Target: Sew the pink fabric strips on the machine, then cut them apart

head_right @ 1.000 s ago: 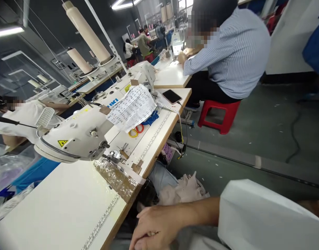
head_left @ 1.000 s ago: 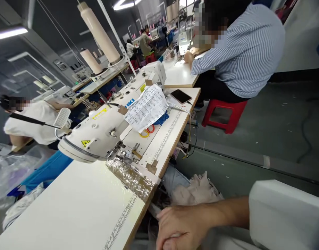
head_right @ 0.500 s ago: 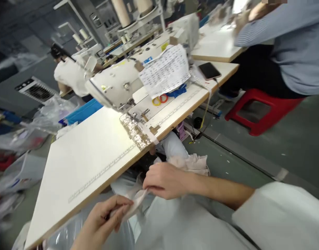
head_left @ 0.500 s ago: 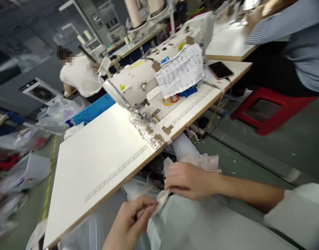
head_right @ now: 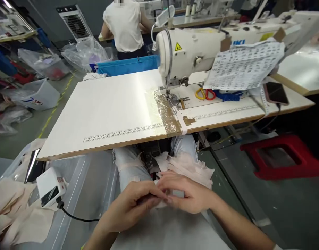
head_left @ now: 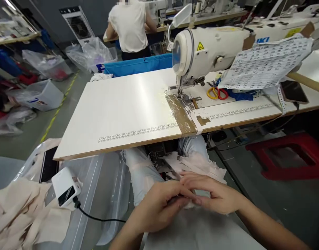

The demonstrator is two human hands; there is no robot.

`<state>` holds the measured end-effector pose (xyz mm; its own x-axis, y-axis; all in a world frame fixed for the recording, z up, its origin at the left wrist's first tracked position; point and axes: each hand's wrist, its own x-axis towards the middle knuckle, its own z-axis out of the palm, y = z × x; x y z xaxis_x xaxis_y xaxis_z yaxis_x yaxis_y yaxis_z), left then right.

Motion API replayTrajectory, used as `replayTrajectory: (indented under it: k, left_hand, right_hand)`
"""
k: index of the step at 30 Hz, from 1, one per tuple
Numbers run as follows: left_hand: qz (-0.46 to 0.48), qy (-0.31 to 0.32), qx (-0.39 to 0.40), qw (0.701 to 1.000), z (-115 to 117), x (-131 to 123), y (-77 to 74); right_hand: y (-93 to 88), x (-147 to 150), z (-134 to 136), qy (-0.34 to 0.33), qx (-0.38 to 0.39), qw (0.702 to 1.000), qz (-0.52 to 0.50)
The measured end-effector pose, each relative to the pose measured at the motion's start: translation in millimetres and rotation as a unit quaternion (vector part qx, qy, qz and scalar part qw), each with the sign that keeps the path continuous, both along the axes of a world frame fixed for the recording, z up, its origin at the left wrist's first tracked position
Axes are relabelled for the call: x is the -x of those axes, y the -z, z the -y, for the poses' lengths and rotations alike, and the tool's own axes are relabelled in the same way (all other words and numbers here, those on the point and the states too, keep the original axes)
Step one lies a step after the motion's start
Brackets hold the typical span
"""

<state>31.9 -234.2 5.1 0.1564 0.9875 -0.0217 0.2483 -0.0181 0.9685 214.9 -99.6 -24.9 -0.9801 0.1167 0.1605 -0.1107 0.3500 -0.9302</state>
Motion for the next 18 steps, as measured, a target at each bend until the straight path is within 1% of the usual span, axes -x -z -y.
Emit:
replayTrajectory:
  k: [2,4,7,10,12,14,16,18]
  left_hand:
    - [-0.011,-0.020,-0.014,1.000,6,9,-0.4]
    - [-0.024,-0.034,-0.014,0.999,14,19,0.3]
    - [-0.025,-0.045,-0.004,0.999,23,30,1.7]
    - [-0.030,-0.030,-0.022,0.999,26,33,0.6]
    - [-0.032,-0.019,-0.048,0.998,27,35,-1.4]
    - [-0.023,-0.023,-0.068,0.997,30,40,-3.3]
    - [-0.003,-0.050,-0.080,0.996,34,50,-4.0]
    - [-0.001,-0.099,-0.073,0.992,38,61,-2.7]
  right_hand:
    - [0.2,10,-2,-0.031,0.008,0.999,0.008]
    - [-2.6,13,-6,-0.025,-0.007,1.000,0.011]
    - [-12.4,10,-13,-0.024,-0.056,0.998,0.032]
    - [-21.4,6,-17,-0.045,-0.103,0.988,0.105]
    - [-22.7,1,-20,-0.054,-0.125,0.978,0.158]
    - [-20.7,-5,-24,-0.056,-0.137,0.971,0.189]
    - [-18.4,-14,-29,-0.053,-0.145,0.968,0.199]
    - [-18.9,-24,-33,-0.039,-0.161,0.966,0.201]
